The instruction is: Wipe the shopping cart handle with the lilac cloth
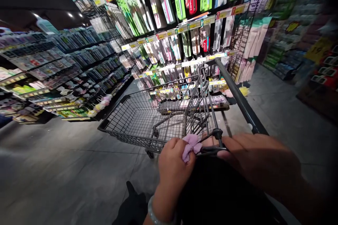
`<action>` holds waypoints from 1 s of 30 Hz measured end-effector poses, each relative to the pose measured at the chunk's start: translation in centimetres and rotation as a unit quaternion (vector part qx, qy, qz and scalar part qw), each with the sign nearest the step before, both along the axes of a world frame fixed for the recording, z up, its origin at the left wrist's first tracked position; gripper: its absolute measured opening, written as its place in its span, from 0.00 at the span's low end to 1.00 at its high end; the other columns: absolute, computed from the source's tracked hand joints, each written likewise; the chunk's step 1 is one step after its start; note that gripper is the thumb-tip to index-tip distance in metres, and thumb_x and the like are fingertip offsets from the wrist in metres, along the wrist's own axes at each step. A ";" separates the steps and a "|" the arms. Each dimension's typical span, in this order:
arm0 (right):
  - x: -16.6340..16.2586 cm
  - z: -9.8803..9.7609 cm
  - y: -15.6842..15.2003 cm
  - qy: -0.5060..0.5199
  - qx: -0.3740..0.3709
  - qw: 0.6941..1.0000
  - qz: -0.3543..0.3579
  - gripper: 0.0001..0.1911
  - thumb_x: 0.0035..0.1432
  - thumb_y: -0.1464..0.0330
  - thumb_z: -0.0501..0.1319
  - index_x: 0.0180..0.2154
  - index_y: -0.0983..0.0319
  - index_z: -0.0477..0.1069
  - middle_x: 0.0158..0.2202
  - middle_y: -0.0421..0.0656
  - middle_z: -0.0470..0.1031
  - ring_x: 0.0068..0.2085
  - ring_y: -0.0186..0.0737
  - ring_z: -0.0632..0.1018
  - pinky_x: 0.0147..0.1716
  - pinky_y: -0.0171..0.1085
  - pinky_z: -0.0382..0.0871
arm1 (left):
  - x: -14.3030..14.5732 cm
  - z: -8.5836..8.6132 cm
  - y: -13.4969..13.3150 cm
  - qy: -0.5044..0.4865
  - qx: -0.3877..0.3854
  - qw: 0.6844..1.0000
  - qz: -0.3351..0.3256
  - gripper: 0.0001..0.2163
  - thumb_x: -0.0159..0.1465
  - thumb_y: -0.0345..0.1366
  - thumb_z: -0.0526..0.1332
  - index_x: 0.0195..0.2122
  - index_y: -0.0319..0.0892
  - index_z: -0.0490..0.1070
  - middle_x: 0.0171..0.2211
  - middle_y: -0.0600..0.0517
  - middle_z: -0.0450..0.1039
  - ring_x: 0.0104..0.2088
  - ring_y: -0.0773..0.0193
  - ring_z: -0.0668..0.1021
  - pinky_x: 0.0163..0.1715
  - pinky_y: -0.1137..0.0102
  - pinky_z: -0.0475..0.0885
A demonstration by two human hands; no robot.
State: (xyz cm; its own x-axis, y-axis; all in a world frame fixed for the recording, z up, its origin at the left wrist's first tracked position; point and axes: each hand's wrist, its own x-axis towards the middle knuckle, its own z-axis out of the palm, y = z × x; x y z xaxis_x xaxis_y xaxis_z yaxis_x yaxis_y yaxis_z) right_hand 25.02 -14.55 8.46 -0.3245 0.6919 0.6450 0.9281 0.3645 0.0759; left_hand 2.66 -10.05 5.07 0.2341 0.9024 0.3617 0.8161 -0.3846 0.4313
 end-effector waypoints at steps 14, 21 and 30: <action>0.8 0.2 0.9 -0.024 -0.024 0.999 0.033 0.26 0.70 0.53 0.47 0.24 0.59 0.67 0.22 0.40 0.67 0.22 0.37 0.65 0.27 0.40 0.47 | -1.2 -1.4 1.7 -0.055 -0.004 0.998 0.010 0.05 0.59 0.30 0.60 0.35 0.45 0.71 0.37 0.51 0.72 0.39 0.60 0.74 0.40 0.66 0.69; 1.5 -0.2 1.3 -0.043 -0.026 0.998 0.037 0.26 0.70 0.54 0.46 0.25 0.58 0.67 0.20 0.40 0.66 0.21 0.40 0.66 0.27 0.41 0.46 | 1.6 -1.0 0.4 0.005 -0.003 0.998 -0.062 0.06 0.58 0.34 0.63 0.37 0.47 0.72 0.39 0.50 0.73 0.40 0.58 0.73 0.40 0.65 0.70; 3.0 -0.7 0.9 -0.035 -0.073 0.997 0.018 0.27 0.70 0.53 0.45 0.26 0.58 0.70 0.22 0.41 0.69 0.20 0.37 0.64 0.26 0.42 0.49 | -1.1 -0.8 1.3 0.049 -0.011 0.997 0.056 0.04 0.60 0.31 0.62 0.36 0.46 0.71 0.38 0.51 0.71 0.39 0.58 0.73 0.37 0.65 0.69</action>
